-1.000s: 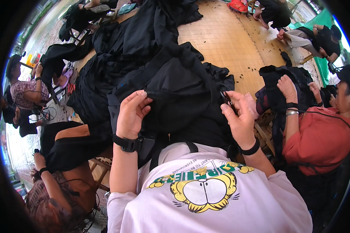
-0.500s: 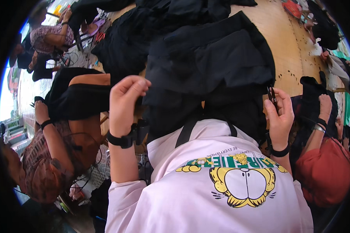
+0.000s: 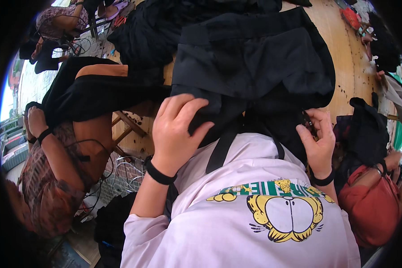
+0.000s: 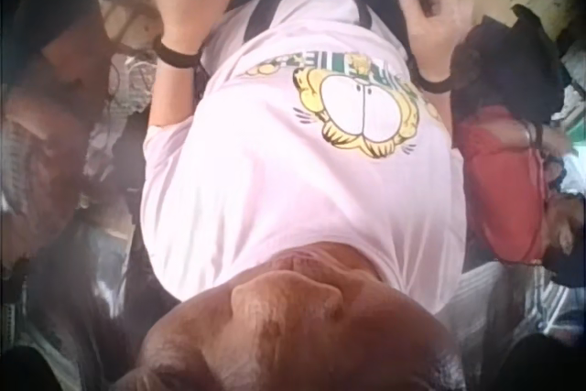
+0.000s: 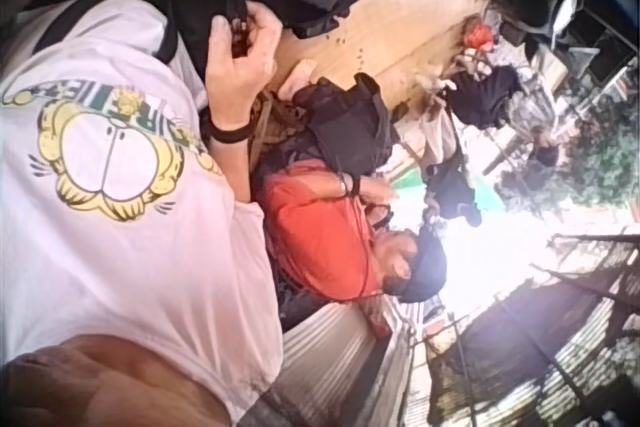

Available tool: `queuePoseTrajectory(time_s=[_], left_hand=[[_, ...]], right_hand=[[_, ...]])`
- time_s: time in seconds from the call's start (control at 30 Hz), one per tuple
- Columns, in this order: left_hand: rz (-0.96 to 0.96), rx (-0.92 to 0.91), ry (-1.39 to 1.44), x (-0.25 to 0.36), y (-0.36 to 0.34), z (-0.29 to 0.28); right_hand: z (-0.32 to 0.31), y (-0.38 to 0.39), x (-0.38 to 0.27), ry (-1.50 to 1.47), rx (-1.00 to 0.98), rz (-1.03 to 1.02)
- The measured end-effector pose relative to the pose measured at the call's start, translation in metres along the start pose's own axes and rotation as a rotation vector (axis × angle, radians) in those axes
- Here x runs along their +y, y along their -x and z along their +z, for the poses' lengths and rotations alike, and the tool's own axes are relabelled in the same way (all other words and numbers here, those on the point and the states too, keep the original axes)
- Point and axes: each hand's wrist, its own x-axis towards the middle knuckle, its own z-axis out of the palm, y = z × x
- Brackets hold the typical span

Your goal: Inspecting and trimming loose threads from black pants in a workshop setting.

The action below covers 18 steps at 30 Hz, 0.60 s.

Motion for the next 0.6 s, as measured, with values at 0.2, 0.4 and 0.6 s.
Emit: queuePoseTrajectory(time_s=[0.2, 0.4, 0.6], left_hand=[[0.005, -0.033, 0.061, -0.027, -0.015, 0.007], [-0.678, -0.076, 1.01, -0.04, -0.02, -0.006], [-0.736, -0.045, 1.317, -0.047, -0.02, -0.006]], right_hand=[[0.016, -0.005, -0.027, 0.057, -0.129, -0.108], [0.034, -0.035, -0.058, 0.037, -0.292, -0.312], [0.078, -0.063, -0.085, -0.025, -0.426, -0.393]])
